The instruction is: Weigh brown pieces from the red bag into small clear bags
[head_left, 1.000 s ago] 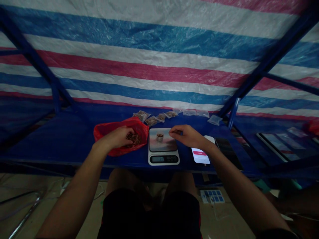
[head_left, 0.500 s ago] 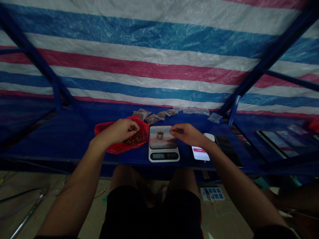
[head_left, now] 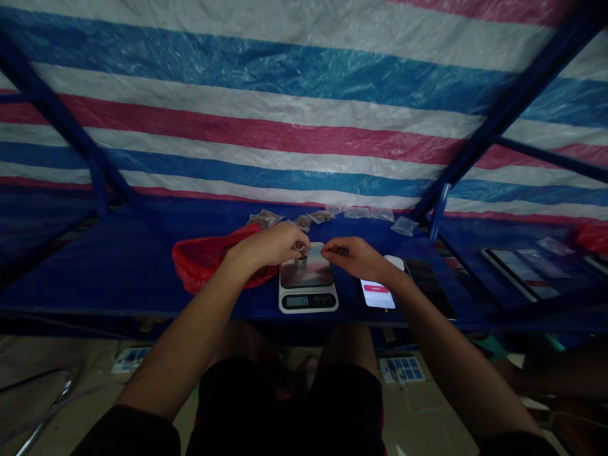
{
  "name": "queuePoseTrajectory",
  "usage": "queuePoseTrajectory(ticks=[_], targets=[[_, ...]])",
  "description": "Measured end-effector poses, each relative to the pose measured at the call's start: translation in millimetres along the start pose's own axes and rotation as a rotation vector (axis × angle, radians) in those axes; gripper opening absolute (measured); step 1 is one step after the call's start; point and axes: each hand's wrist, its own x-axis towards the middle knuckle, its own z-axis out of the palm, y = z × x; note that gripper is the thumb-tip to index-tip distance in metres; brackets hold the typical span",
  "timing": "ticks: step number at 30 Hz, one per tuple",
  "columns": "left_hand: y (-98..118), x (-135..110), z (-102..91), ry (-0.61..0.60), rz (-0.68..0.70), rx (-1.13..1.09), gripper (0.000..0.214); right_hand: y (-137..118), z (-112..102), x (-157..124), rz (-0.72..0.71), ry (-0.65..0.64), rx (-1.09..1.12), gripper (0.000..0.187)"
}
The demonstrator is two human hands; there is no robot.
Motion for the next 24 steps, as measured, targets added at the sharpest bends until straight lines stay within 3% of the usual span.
queuePoseTrajectory(ticks=[17, 21, 24], targets=[[4, -20, 2.8, 0.208, 0.084, -0.135, 0.029, 11, 7, -5, -0.017, 0.006, 0.002, 0.028], [-12, -48, -2.5, 0.316, -0.014, -0.110, 0.026, 5, 2, -12, -0.023, 0.038, -0.012, 0.028], [-30, -82, -5.7, 0.210, -0.174, -0.117, 0.022, -10, 6, -19, -0.041, 0.048, 0.015, 0.026]])
